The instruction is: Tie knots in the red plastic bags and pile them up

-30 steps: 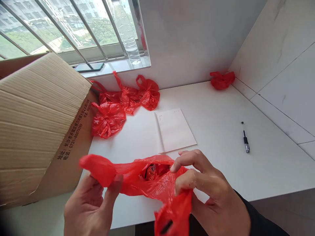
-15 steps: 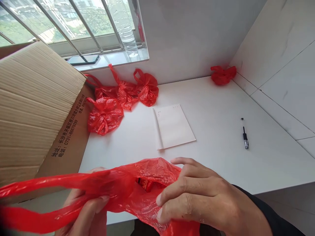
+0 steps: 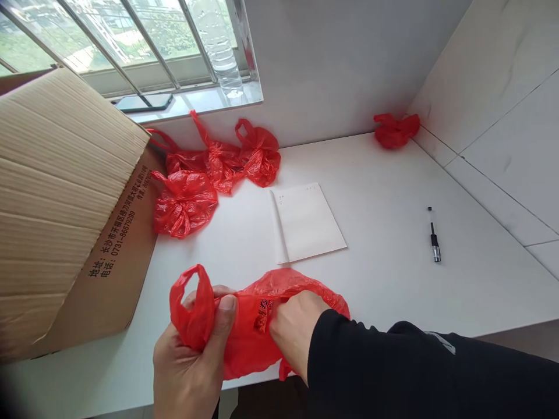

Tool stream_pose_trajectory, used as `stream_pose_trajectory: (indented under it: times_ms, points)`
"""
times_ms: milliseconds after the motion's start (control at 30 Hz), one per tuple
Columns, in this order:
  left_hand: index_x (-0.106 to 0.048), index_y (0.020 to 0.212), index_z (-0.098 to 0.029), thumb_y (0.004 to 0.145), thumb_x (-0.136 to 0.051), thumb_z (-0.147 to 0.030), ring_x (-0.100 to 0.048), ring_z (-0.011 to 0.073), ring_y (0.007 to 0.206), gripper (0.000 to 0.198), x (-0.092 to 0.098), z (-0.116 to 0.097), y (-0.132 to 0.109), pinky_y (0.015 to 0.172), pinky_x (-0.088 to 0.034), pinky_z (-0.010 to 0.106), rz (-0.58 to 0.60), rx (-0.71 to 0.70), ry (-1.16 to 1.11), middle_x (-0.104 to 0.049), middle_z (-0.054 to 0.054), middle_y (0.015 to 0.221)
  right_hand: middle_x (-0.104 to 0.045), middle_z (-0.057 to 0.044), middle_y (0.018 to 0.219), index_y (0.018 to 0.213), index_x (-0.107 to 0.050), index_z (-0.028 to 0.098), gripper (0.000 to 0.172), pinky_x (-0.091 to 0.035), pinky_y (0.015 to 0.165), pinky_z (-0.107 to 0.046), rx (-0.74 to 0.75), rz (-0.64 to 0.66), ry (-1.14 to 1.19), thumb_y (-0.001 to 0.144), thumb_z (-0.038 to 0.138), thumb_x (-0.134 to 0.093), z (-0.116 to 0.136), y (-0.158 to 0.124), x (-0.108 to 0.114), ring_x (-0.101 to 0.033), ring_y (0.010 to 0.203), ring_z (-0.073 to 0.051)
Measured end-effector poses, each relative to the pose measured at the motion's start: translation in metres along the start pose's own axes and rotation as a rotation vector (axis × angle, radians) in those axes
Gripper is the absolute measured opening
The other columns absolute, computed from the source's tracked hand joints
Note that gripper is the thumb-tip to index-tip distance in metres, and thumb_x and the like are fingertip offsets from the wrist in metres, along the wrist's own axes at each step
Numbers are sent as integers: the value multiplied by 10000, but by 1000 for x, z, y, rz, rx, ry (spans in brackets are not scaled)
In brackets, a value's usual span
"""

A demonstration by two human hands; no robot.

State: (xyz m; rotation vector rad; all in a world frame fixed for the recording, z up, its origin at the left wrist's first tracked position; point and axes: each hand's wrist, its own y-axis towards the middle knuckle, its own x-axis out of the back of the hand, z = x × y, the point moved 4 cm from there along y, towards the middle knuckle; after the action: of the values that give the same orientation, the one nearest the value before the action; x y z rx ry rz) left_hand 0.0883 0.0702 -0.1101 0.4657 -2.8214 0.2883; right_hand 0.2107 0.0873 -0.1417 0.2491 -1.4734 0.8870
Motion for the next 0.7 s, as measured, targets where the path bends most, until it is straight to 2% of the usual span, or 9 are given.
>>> stream_pose_trajectory:
  times_ms: [67, 167, 267, 333, 433, 500, 567, 633, 700]
  points:
    - [-650, 733, -210, 815, -714, -442, -519, 137, 571, 254, 1, 2, 0, 505, -445, 222, 5, 28, 21, -498, -33, 595, -588, -31, 566, 644, -604, 185, 182, -268, 318, -294, -57, 40, -75, 649, 89, -759, -4, -2, -5, -558, 420, -198]
    - [-659, 724, -209, 799, -732, -438, -519, 145, 581, 252, 1, 2, -1, 509, -445, 227, 27, 50, -15, -506, -27, 603, -562, -8, 530, 687, -614, 195, 168, -268, 325, -308, -54, 78, -120, 687, 130, -769, -4, -6, -13, -550, 410, -201]
    - [-658, 708, -208, 792, -741, -425, -495, 137, 564, 247, -1, 0, -2, 517, -430, 227, 54, 22, -40, -526, -25, 603, -558, -11, 523, 663, -605, 196, 298, -230, 312, -323, 5, 13, -85, 636, 335, -867, 0, -6, -21, -551, 424, -215]
    - [-646, 679, -206, 797, -733, -441, -486, 135, 553, 277, -2, -1, -1, 507, -409, 228, 61, 2, -34, -538, -19, 594, -593, -26, 578, 730, -625, 184, 395, -204, 309, -328, -5, -41, -66, 589, 440, -891, 0, -6, -25, -556, 444, -226]
    - [-649, 672, -210, 778, -752, -441, -494, 136, 542, 274, -2, 1, -1, 505, -416, 231, 57, 18, -55, -537, -20, 594, -571, -5, 542, 866, -644, 165, 398, -185, 325, -327, -53, -49, -111, 637, 407, -862, -4, -15, -25, -506, 386, -214]
    - [-677, 714, -218, 764, -766, -429, -523, 145, 556, 235, -1, 2, -1, 511, -443, 235, 48, 35, -83, -551, -19, 624, -540, 6, 499, 827, -640, 171, 317, -216, 339, -336, -49, -86, -144, 649, 338, -843, -5, -27, -17, -486, 362, -209]
    - [-712, 782, -230, 780, -753, -415, -561, 155, 599, 189, 0, 1, -2, 533, -469, 235, 30, 27, -88, -585, -11, 677, -553, 1, 516, 765, -628, 189, 233, -294, 367, -348, -23, -198, -136, 645, 234, -822, -7, -41, -1, -522, 399, -217]
    - [-736, 836, -248, 801, -737, -388, -596, 164, 673, 144, 4, -1, -1, 565, -480, 226, 3, -15, -64, -622, 0, 745, -583, 7, 562, 759, -624, 207, 156, -367, 405, -339, -1, -308, -29, 707, 161, -764, -13, -55, 17, -557, 450, -207]
    - [-752, 884, -270, 811, -728, -362, -621, 174, 778, 120, 10, -5, 0, 636, -495, 223, -10, -110, -32, -646, 12, 851, -663, -5, 698, 862, -656, 226, 48, -463, 494, -322, 25, -411, 177, 845, 254, -692, -22, -69, 34, -623, 569, -201]
